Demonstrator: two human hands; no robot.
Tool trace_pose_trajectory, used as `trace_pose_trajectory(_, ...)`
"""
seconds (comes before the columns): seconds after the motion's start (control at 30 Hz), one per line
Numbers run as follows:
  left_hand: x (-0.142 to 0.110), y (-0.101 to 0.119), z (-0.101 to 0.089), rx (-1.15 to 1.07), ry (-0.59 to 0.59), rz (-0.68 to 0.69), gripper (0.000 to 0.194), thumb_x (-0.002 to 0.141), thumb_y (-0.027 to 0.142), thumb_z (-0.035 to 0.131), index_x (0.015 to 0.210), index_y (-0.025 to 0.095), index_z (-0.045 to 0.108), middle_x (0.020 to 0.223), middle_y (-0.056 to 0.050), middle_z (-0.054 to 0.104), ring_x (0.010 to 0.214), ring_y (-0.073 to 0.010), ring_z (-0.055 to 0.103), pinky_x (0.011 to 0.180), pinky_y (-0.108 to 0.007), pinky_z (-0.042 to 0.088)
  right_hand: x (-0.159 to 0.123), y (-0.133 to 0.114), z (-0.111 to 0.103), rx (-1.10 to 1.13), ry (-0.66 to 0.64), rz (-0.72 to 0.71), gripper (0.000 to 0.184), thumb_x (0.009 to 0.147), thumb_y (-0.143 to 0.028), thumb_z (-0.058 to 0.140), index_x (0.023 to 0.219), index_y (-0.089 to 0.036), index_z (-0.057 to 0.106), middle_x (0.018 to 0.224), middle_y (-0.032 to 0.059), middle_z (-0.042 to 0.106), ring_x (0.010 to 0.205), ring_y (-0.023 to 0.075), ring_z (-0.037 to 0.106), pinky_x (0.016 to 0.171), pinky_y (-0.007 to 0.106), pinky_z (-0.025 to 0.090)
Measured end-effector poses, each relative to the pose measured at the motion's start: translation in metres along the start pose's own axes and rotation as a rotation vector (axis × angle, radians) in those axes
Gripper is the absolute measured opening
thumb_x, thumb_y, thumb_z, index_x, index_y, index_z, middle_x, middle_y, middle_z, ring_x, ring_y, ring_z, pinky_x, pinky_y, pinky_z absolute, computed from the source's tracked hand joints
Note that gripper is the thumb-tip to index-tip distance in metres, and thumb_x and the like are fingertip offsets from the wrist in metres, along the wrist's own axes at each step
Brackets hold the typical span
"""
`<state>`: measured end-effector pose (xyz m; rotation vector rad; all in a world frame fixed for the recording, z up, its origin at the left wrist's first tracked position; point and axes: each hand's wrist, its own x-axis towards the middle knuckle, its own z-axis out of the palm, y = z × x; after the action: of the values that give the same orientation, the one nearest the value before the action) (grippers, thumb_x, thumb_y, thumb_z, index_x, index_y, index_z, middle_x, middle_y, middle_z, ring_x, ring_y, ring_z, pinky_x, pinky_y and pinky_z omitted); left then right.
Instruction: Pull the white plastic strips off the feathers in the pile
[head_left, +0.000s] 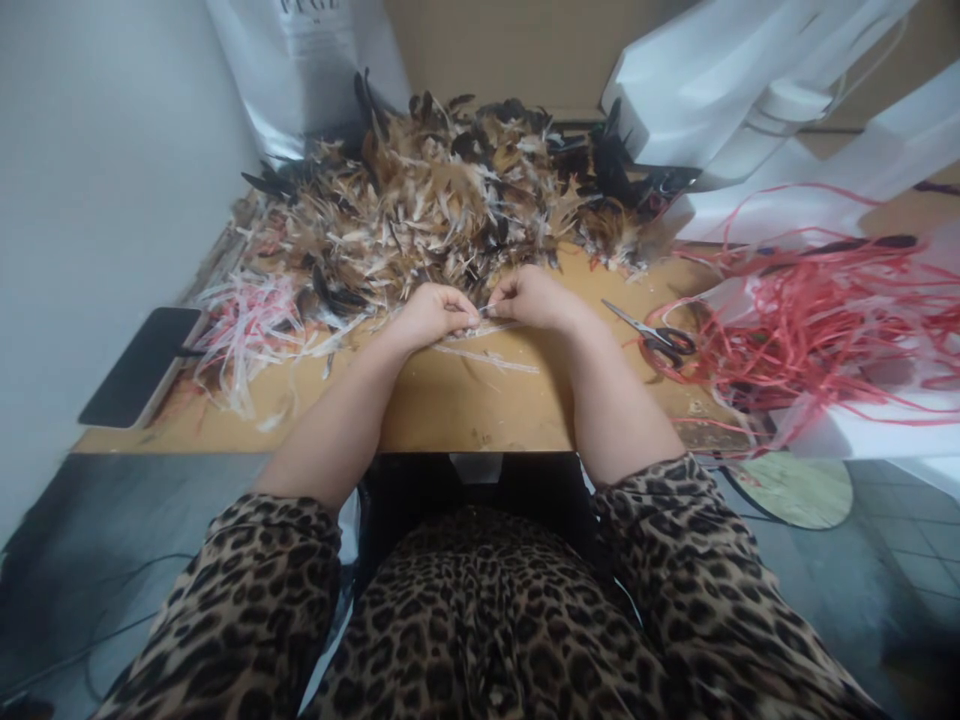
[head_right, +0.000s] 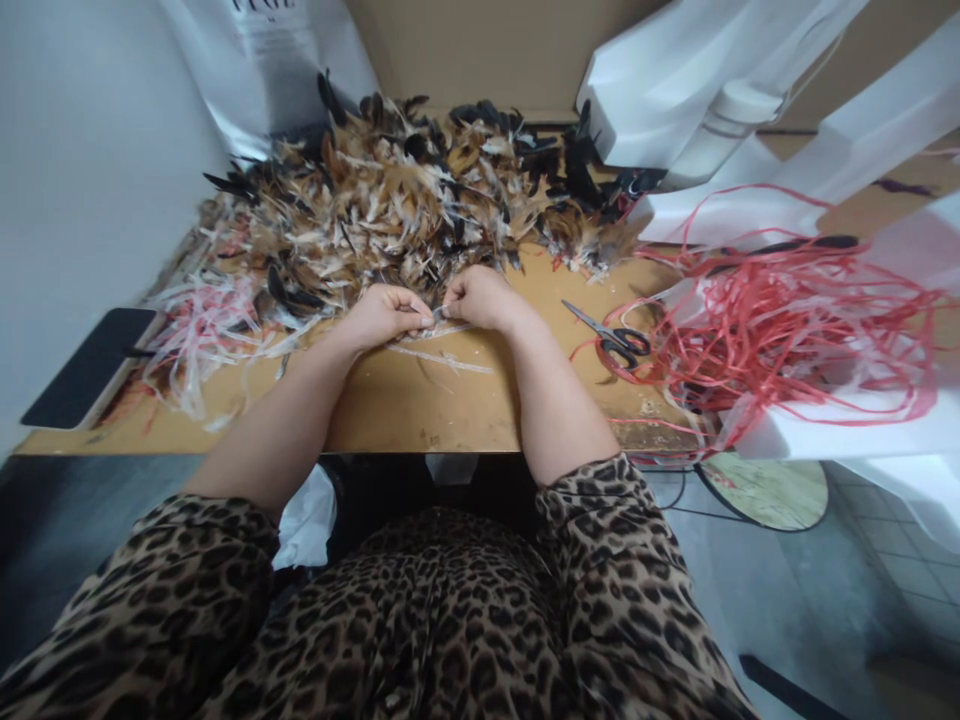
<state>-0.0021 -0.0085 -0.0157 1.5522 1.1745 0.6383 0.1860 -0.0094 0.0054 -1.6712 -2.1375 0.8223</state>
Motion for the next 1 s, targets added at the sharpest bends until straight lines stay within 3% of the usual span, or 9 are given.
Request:
trace_pose_trajectory(0.23, 0.004, -0.007, 0.0, -0.066, 0.015, -0.058, 0.012, 0.065, 0.014, 0.077, 0.072, 0.01, 0.067, 0.053, -0.001, 0.062, 0.045, -0.0057, 0.053, 0.046, -0.017, 0.04, -0.006, -0.005, -0.003, -0.01, -0.245, -0.04, 0.007, 0.069, -0.016, 0.07, 0.074, -0.016, 0.075, 0.066, -0.0016, 0.068, 0.061, 0.0091, 0.053, 0.063, 0.022, 0.041)
trace_pose_trajectory(0.37, 0.005, -0.008, 0.0, -0.118, 0.012, -0.064, 0.014, 0.062, 0.009, 0.077, 0.07, 0.01, 0.065, 0.051, 0.0, 0.061, 0.045, -0.0055, 0.052, 0.047, -0.018, 0.041, -0.007, -0.008, -0.001, 0.007, -0.305, -0.063, 0.005, 0.067, -0.014, 0.071, 0.071, -0.017, 0.073, 0.066, -0.0026, 0.068, 0.061, 0.0086, 0.054, 0.063, 0.021, 0.041)
trace_pose_trajectory(0.57, 0.003, -0.005, 0.001, -0.133, -0.004, -0.041, 0.014, 0.061, 0.005, 0.073, 0.068, 0.011, 0.063, 0.05, 0.002, 0.057, 0.044, -0.0048, 0.049, 0.048, -0.018, 0.04, -0.004, 0.0, -0.002, 0.244, -0.195, -0.09, 0.007, 0.072, -0.017, 0.067, 0.076, -0.015, 0.073, 0.066, -0.0014, 0.067, 0.06, 0.0079, 0.052, 0.061, 0.021, 0.041)
trace_pose_trajectory(0.7, 0.001, -0.003, 0.002, -0.056, -0.011, -0.023, 0.013, 0.06, 0.006, 0.071, 0.069, 0.012, 0.063, 0.053, 0.002, 0.059, 0.047, -0.0058, 0.05, 0.05, -0.019, 0.039, 0.002, 0.001, 0.008, 0.404, -0.066, 0.022, 0.012, 0.076, -0.015, 0.061, 0.08, -0.013, 0.072, 0.059, -0.0018, 0.061, 0.052, 0.0064, 0.048, 0.053, 0.02, 0.038)
trace_pose_trajectory(1.0, 0.003, -0.009, 0.005, 0.108, -0.005, 0.152, 0.01, 0.06, 0.013, 0.068, 0.069, 0.013, 0.064, 0.063, 0.0, 0.063, 0.058, -0.0091, 0.054, 0.059, -0.022, 0.043, 0.011, 0.003, 0.023, 0.357, -0.142, 0.044, 0.015, 0.07, -0.009, 0.057, 0.075, -0.012, 0.071, 0.055, -0.0032, 0.059, 0.048, 0.0052, 0.044, 0.05, 0.02, 0.033)
